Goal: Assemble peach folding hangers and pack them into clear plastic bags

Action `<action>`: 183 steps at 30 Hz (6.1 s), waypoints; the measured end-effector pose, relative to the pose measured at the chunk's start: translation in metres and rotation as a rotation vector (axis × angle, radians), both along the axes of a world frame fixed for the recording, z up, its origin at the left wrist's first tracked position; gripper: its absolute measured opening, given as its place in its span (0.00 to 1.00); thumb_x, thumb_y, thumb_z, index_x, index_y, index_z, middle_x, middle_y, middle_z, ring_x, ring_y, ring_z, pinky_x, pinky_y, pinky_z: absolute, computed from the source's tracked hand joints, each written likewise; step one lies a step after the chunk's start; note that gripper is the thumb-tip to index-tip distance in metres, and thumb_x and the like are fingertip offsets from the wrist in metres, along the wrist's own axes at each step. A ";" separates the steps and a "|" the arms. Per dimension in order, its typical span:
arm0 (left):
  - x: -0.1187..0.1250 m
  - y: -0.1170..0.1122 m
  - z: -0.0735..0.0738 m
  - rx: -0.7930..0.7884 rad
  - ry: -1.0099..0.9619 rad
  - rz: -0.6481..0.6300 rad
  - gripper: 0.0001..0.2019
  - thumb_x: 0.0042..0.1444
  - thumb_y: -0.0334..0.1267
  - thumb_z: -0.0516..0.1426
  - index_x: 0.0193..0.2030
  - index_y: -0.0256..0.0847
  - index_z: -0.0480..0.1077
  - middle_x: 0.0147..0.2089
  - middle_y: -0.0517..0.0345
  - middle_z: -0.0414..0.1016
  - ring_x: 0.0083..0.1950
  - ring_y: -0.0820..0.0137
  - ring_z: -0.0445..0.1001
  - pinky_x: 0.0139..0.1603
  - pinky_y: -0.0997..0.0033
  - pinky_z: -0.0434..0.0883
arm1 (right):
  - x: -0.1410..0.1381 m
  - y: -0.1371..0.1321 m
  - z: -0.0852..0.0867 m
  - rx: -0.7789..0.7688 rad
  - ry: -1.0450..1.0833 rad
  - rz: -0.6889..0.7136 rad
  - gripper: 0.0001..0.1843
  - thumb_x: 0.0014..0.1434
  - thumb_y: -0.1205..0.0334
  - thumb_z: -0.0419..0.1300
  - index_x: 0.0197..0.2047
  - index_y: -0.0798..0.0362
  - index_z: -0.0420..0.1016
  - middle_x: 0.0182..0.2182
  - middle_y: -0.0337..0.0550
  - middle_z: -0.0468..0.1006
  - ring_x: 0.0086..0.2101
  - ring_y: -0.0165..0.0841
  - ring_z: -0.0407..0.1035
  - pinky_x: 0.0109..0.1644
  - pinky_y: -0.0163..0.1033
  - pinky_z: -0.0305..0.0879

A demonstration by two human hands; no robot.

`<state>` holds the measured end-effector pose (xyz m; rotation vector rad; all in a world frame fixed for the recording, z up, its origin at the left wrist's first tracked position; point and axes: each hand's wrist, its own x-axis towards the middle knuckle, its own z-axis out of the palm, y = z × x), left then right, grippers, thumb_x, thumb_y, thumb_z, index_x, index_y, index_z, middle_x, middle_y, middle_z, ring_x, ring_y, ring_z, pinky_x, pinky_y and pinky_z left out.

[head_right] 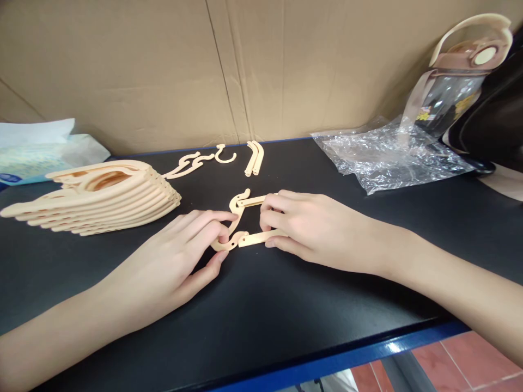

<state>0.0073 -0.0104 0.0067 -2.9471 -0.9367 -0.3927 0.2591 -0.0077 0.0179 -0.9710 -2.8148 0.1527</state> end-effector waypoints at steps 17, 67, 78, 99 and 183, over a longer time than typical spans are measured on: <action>-0.001 0.001 -0.001 -0.001 0.001 0.007 0.06 0.65 0.30 0.47 0.38 0.39 0.63 0.50 0.48 0.72 0.47 0.59 0.71 0.43 0.55 0.70 | 0.000 0.000 0.000 0.003 0.009 0.001 0.13 0.70 0.58 0.47 0.42 0.51 0.71 0.48 0.46 0.72 0.50 0.37 0.68 0.50 0.43 0.67; -0.002 -0.003 0.000 -0.067 -0.053 0.022 0.06 0.63 0.30 0.47 0.34 0.41 0.59 0.51 0.48 0.72 0.47 0.60 0.70 0.44 0.56 0.68 | -0.001 0.000 0.002 -0.008 0.005 -0.002 0.12 0.70 0.59 0.49 0.43 0.52 0.71 0.47 0.47 0.73 0.48 0.37 0.68 0.49 0.44 0.67; -0.002 -0.002 0.000 -0.081 -0.056 0.025 0.09 0.66 0.32 0.42 0.36 0.42 0.59 0.46 0.51 0.72 0.48 0.59 0.70 0.43 0.57 0.67 | 0.000 0.001 0.000 -0.009 0.012 0.004 0.12 0.70 0.58 0.48 0.43 0.51 0.71 0.47 0.47 0.74 0.48 0.38 0.68 0.49 0.44 0.67; -0.002 -0.002 0.000 -0.046 -0.033 0.003 0.11 0.68 0.32 0.42 0.37 0.40 0.61 0.50 0.49 0.72 0.46 0.60 0.69 0.44 0.57 0.66 | 0.000 0.000 0.000 0.009 0.005 0.006 0.13 0.70 0.58 0.48 0.43 0.52 0.71 0.47 0.45 0.72 0.48 0.35 0.67 0.50 0.43 0.66; -0.001 -0.005 0.002 0.045 -0.023 -0.026 0.08 0.67 0.33 0.50 0.41 0.38 0.71 0.56 0.48 0.74 0.50 0.58 0.73 0.48 0.54 0.72 | 0.003 0.005 -0.002 0.095 -0.051 -0.147 0.11 0.69 0.60 0.49 0.41 0.53 0.71 0.40 0.45 0.74 0.38 0.36 0.68 0.39 0.41 0.65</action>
